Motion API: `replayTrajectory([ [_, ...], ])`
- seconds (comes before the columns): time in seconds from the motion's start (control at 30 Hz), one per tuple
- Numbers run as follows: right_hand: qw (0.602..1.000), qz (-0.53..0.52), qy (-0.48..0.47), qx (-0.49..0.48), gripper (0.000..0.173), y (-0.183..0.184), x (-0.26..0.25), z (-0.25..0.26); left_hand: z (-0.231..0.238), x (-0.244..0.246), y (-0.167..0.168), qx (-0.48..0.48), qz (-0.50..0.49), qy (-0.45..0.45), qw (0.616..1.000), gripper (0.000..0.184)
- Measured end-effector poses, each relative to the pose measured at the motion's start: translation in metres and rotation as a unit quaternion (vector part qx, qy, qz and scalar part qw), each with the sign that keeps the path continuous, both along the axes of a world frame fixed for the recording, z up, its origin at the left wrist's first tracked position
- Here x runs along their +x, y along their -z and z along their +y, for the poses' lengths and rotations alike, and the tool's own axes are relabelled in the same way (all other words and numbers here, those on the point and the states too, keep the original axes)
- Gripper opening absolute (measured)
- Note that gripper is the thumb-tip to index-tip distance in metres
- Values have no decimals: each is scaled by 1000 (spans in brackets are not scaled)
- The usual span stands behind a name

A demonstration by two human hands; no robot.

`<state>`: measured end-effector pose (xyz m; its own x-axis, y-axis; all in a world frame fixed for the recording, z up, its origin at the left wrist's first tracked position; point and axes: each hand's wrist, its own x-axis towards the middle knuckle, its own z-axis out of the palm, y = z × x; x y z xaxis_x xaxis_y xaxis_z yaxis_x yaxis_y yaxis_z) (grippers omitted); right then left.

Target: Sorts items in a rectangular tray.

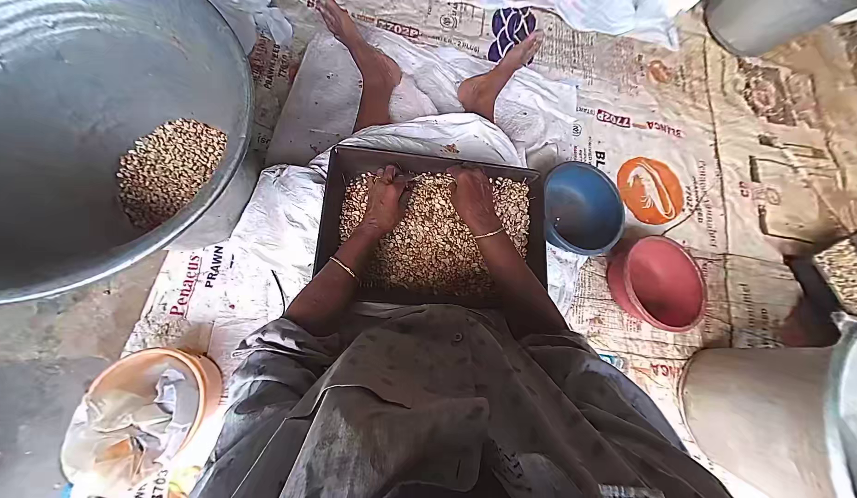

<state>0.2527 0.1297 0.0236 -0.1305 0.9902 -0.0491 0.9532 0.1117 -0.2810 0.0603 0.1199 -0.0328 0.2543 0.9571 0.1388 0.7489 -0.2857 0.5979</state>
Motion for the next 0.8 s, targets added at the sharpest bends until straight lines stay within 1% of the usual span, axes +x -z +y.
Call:
replayTrajectory([
  [0.1,999,35,-4,36,25,12,8,-1,1,0,2,6,-24,7,1000,26],
  [0.23,995,90,-17,33,23,17,19,-2,0,0,0,-5,-58,8,998,25],
  [0.4,992,115,-33,46,23,19,25,-4,0,-4,0,24,-168,-9,985,23],
  [0.47,988,142,-47,34,22,18,28,-4,1,-8,-1,14,-229,-27,973,21],
  [0.53,977,209,-35,-6,23,14,31,-3,0,-11,-6,-13,-311,-29,950,19],
  [0.63,940,340,-1,-42,22,13,32,-6,-2,-16,-11,-70,-401,-30,913,16],
  [0.67,929,368,8,-45,23,13,32,-7,-3,-17,-12,-92,-420,-35,902,16],
  [0.73,917,395,22,-47,24,10,28,-9,-3,-18,-15,-129,-453,-45,881,15],
  [0.8,917,397,9,-42,22,5,20,-11,-1,-21,-15,-146,-473,-54,867,16],
])
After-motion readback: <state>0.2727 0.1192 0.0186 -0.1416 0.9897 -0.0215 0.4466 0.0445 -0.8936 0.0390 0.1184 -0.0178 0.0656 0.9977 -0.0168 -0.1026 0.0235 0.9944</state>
